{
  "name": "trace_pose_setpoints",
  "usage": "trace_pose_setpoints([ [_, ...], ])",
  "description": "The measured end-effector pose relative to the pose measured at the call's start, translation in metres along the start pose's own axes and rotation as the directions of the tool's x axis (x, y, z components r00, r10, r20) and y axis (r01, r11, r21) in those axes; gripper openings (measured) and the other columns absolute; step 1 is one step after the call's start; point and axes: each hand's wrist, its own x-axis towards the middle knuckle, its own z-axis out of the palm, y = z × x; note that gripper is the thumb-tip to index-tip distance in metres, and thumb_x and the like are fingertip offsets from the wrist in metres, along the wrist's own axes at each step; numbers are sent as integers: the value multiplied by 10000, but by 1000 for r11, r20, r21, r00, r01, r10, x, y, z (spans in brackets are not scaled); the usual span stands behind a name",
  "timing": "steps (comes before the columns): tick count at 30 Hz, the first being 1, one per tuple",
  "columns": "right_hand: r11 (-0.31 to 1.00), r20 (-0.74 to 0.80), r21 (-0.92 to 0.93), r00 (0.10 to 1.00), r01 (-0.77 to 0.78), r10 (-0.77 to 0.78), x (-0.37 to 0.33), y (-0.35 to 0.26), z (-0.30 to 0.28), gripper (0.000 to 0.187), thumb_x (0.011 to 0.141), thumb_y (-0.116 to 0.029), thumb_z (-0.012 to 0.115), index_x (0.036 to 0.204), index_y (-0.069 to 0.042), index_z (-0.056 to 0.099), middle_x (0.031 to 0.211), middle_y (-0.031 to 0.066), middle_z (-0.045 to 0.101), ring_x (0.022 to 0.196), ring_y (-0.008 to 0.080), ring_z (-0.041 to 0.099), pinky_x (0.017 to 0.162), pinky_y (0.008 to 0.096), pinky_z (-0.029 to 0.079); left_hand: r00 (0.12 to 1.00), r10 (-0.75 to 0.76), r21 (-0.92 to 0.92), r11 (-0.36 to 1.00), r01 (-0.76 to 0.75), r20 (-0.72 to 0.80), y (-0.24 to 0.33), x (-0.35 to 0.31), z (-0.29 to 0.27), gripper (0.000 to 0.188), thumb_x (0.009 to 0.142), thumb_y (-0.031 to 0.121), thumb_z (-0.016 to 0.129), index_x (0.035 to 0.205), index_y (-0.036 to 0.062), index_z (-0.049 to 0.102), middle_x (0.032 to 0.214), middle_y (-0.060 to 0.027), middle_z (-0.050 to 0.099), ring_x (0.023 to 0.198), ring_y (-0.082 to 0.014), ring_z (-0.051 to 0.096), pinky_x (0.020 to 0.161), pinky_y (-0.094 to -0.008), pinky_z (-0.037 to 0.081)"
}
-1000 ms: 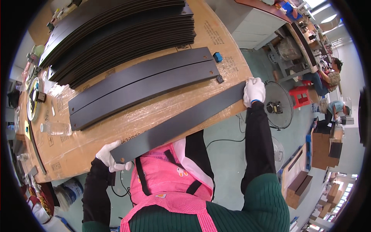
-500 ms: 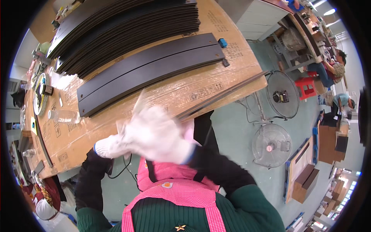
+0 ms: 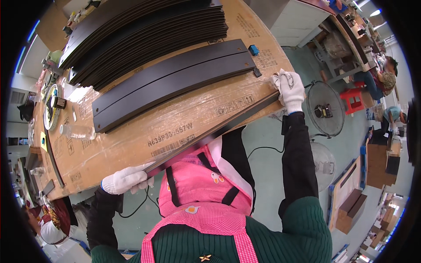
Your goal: Cleaning and inspecting long black furniture components on a workbench in a workshop.
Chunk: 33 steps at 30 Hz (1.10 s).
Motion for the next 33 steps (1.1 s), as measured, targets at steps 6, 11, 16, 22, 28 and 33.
trace_pose_setpoints([
  [6, 935, 145, 236, 942, 264, -303, -66, -155, 28, 135, 845, -294, 797, 867, -194, 709, 834, -12, 726, 766, 213, 635, 754, 379, 496, 997, -39, -120, 992, 47, 70, 12, -13, 19, 659, 1079, 386, 410, 1600, -17, 388, 920, -13, 621, 655, -77, 514, 605, -242, 456],
  [11, 911, 108, 347, 956, 222, -274, -124, -230, 28, 90, 828, -247, 790, 830, -213, 706, 885, 4, 700, 890, 230, 685, 860, 382, 498, 997, -80, 115, 990, 79, -2, 25, -18, 34, 662, 1087, 369, 402, 1650, 29, 325, 907, -6, 595, 685, -100, 525, 637, -251, 459],
  [16, 672, 53, 700, 956, -241, 287, -57, -72, -4, 217, 913, -122, 763, 1096, -100, 649, 1260, 147, 639, 1070, 284, 661, 966, 453, 530, 997, 43, 320, 947, -23, -56, 16, -8, 42, 678, 1089, 366, 416, 1672, 46, 283, 938, -11, 598, 765, -111, 549, 723, -244, 464],
  [22, 961, 18, 240, 990, -139, 139, -133, -158, 16, 213, 906, -183, 745, 1079, -67, 701, 1140, 158, 661, 1137, 376, 599, 1068, 505, 432, 1000, 4, 138, 990, -6, 17, 6, -14, 42, 696, 1098, 378, 411, 1683, 43, 239, 961, -18, 606, 766, -116, 529, 721, -260, 469],
  [28, 858, 88, 427, 957, -286, 275, -119, -132, 6, 160, 916, -115, 714, 1062, -64, 674, 1093, 127, 642, 1089, 288, 628, 984, 416, 499, 997, -38, 164, 985, 48, -65, 18, -18, 52, 748, 979, 288, 429, 1669, 34, 291, 1016, 5, 631, 748, -87, 529, 647, -253, 473],
  [33, 981, -90, -151, 990, -117, 105, -54, -24, -33, 131, 940, -106, 697, 1039, -59, 626, 969, 82, 602, 938, 244, 615, 874, 375, 519, 942, 298, 596, 789, -151, -156, 6, -13, 52, 751, 946, 240, 575, 1617, -12, 350, 1114, -112, 663, 899, -240, 656, 759, -351, 544],
])
